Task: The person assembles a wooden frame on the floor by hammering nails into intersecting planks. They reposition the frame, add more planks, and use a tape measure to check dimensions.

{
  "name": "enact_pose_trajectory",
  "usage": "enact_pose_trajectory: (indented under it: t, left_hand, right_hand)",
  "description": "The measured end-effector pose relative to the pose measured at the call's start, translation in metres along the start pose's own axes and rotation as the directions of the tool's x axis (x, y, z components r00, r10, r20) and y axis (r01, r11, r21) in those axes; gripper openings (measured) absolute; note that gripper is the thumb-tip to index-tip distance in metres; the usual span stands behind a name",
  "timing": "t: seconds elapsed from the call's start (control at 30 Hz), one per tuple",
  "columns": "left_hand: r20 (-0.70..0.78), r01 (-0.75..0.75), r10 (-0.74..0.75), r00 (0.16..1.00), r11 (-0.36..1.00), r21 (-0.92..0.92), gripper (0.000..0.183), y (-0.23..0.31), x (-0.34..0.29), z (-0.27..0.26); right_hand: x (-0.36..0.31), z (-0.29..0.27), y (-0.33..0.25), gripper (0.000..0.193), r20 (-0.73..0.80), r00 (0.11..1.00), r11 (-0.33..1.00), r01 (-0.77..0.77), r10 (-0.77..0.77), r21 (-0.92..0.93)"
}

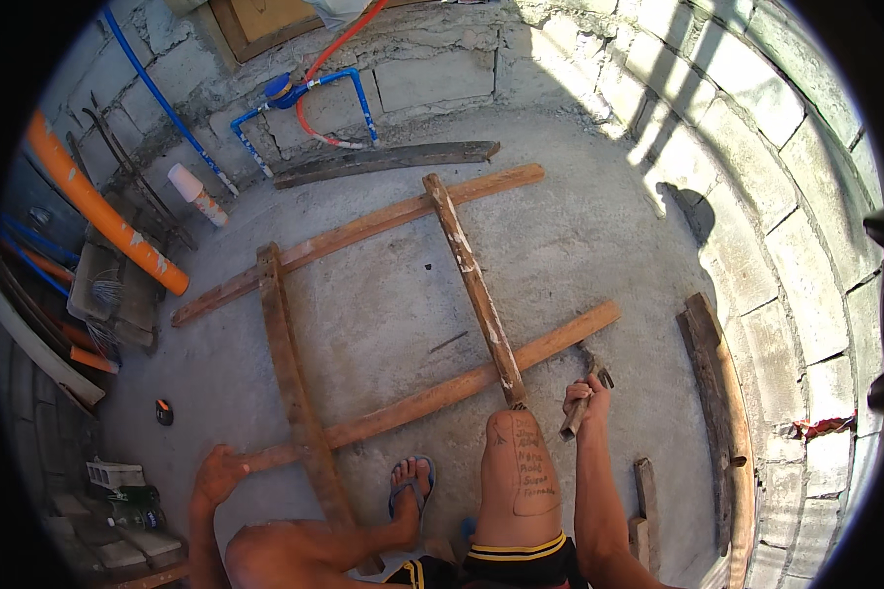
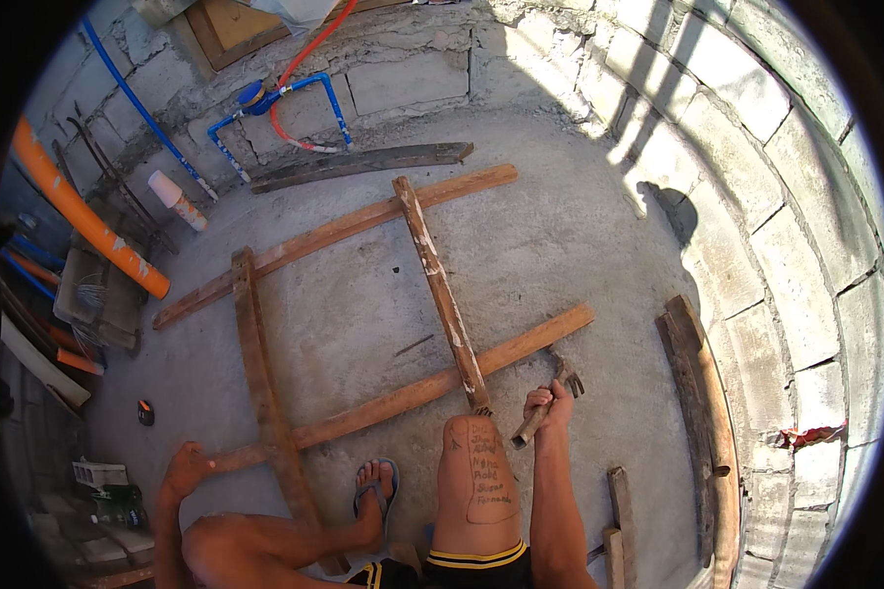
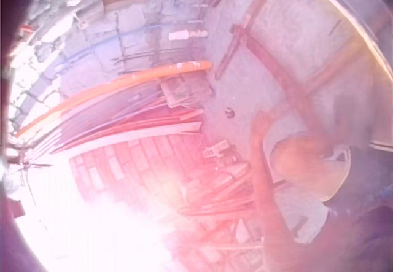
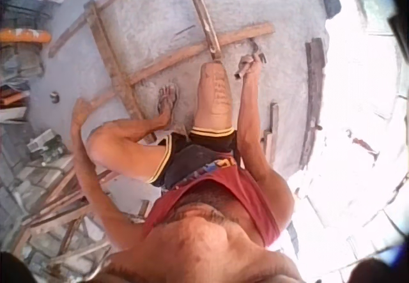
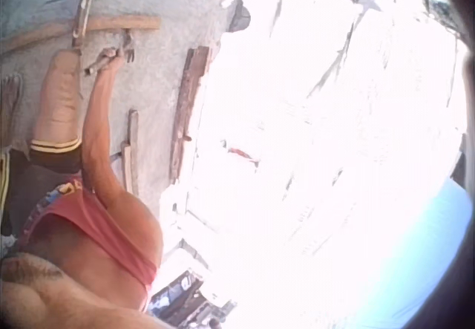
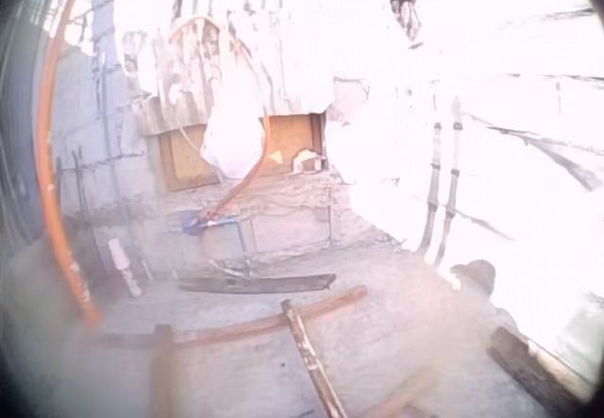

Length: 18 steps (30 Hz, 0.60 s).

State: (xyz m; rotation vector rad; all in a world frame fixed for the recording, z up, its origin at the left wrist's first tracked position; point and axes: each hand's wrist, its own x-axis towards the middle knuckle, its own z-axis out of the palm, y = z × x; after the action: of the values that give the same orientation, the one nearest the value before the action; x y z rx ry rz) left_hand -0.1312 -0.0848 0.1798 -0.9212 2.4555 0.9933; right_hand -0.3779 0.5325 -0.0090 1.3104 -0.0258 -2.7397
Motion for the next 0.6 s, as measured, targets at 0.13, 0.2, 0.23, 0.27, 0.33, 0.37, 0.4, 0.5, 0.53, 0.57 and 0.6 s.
enact_pose_trajectory:
  t: [0.13, 0.2, 0.23, 0.27, 0.33, 0.37, 0.4, 0.5, 0.53, 0.57, 0.6]
  left_hand:
    - [-0.114, 0.157, -0.174, 0.978, 0.977, -0.144, 0.056, -0.063, 0.016, 0.056]
    - [-0.236, 0.117, -0.16, 0.959, 0.976, -0.185, 0.057, -0.074, 0.043, 0.088]
    - [-0.3, 0.081, -0.139, 0.944, 0.977, -0.198, 0.057, -0.072, 0.061, 0.103]
    - [-0.372, 0.024, -0.094, 0.923, 0.982, -0.187, 0.058, -0.066, 0.083, 0.116]
    - [-0.516, -0.099, 0.016, 0.856, 0.986, -0.134, 0.059, -0.042, 0.131, 0.137]
    - [-0.57, -0.158, 0.08, 0.818, 0.983, -0.089, 0.059, -0.027, 0.155, 0.143]
    - [-0.611, -0.21, 0.155, 0.776, 0.978, -0.019, 0.059, -0.012, 0.176, 0.146]
    - [-0.666, -0.25, 0.34, 0.663, 0.94, 0.231, 0.062, 0.029, 0.241, 0.136]
    - [-0.661, -0.229, 0.394, 0.639, 0.917, 0.325, 0.064, 0.041, 0.26, 0.128]
    - [-0.659, -0.208, 0.471, 0.586, 0.874, 0.439, 0.066, 0.05, 0.278, 0.118]
    - [-0.661, -0.22, 0.288, 0.693, 0.958, 0.186, 0.075, 0.059, 0.298, 0.105]
  right_hand:
    - [-0.025, -0.003, 0.004, 0.026, -0.259, 0.937, 0.965, 0.256, -0.233, 0.056]
    - [-0.02, 0.004, 0.004, 0.025, -0.29, 0.915, 0.946, 0.315, -0.281, 0.078]
    - [-0.014, 0.01, 0.001, 0.026, -0.271, 0.925, 0.952, 0.298, -0.268, 0.076]
    - [-0.008, 0.016, -0.002, 0.026, -0.224, 0.914, 0.932, 0.358, -0.337, 0.059]
    - [0.005, 0.029, -0.009, 0.027, -0.082, 0.995, 0.995, -0.063, 0.057, -0.082]
    - [0.009, 0.034, -0.012, 0.028, -0.065, 0.968, 0.952, -0.251, 0.243, -0.174]
    - [0.011, 0.038, -0.015, 0.027, -0.032, 0.965, 0.955, -0.262, 0.26, -0.141]
    - [0.004, 0.04, -0.016, 0.025, 0.081, 0.988, 0.98, -0.14, 0.129, 0.144]
    - [-0.002, 0.039, -0.015, 0.024, 0.072, 0.991, 0.987, -0.122, 0.115, 0.109]
    - [-0.009, 0.035, -0.012, 0.023, -0.011, 0.999, 0.997, -0.051, 0.052, 0.052]
    - [-0.016, 0.032, -0.011, 0.022, -0.1, 0.995, 1.0, -0.009, 0.011, 0.021]
